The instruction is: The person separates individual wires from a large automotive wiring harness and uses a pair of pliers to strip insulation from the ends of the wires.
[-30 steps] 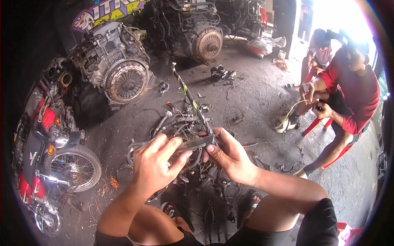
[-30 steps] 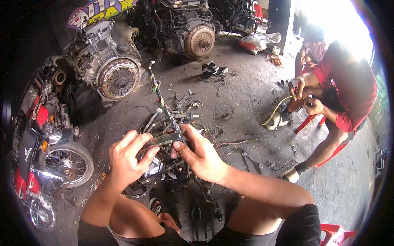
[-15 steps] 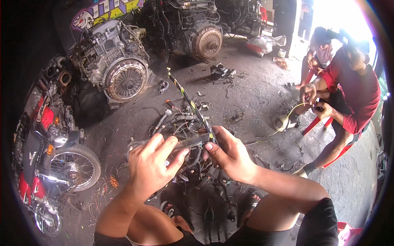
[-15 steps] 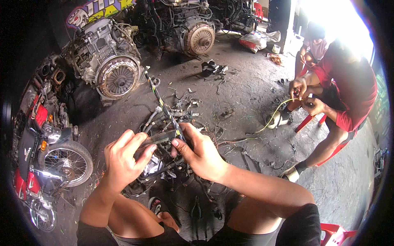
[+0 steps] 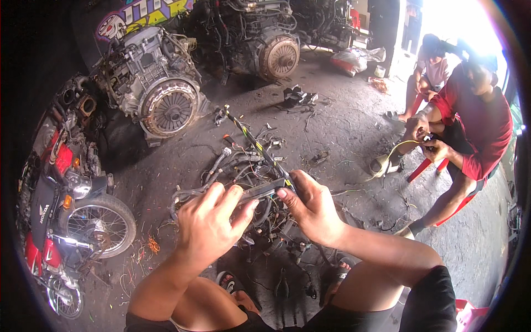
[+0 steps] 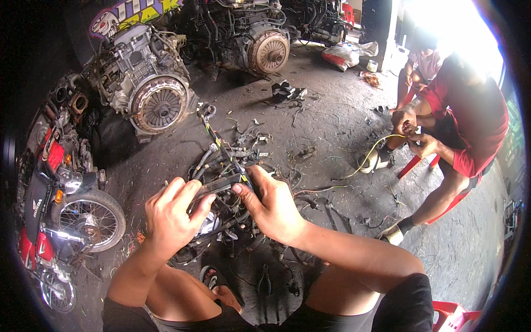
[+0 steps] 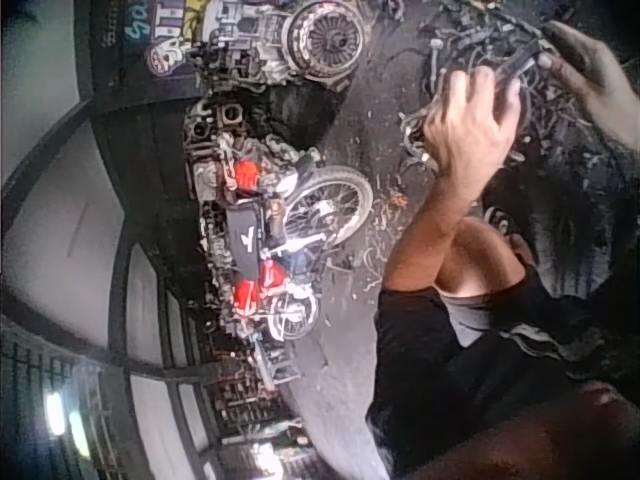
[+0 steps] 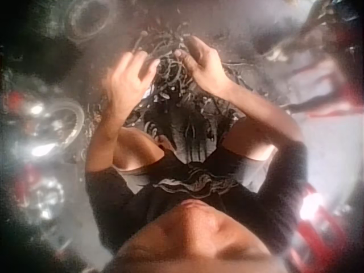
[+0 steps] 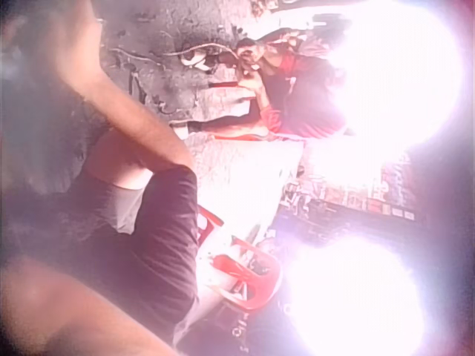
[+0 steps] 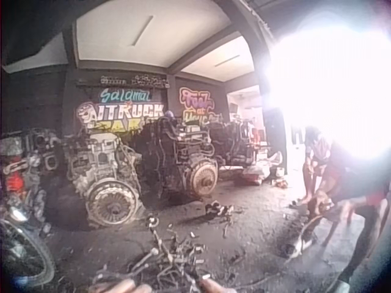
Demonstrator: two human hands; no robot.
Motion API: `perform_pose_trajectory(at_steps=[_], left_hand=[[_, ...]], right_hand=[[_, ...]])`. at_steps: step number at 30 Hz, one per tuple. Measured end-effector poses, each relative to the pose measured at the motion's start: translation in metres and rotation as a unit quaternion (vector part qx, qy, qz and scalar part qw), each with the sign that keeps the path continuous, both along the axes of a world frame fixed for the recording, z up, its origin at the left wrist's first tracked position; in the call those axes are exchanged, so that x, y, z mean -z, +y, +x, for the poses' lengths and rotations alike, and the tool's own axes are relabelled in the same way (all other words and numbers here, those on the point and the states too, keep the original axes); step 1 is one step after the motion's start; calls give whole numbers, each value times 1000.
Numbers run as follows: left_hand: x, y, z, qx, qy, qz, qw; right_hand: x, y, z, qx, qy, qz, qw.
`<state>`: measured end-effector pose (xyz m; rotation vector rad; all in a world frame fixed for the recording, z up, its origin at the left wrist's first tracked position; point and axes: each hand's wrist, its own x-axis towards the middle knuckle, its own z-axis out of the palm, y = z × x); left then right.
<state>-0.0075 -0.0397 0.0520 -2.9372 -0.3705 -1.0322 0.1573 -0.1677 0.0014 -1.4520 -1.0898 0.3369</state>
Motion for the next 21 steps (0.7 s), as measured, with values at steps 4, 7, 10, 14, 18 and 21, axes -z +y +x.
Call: perform_pose_trajectory(at_steps=[4,7,10,14,18,21], left_hand=[[4,0,3,-8,-8,33,999],[4,0,5,-7,-7,27,1000],[7,3,6,-9,-14,41,999],[11,2,9,-15,-26,46,998],[9,1,12,-26,-32,29,999],[7,4,10,-15,-50,20,998]], right_hand=[[10,4,1,14,30,17,999],[8,3,0,24,11,30,999],[0,1,-3,41,1,3,999],[10,4,-1,45,18,17,999],[11,8,2,53,28,60,996],[10,7,3,28,45,26,998]])
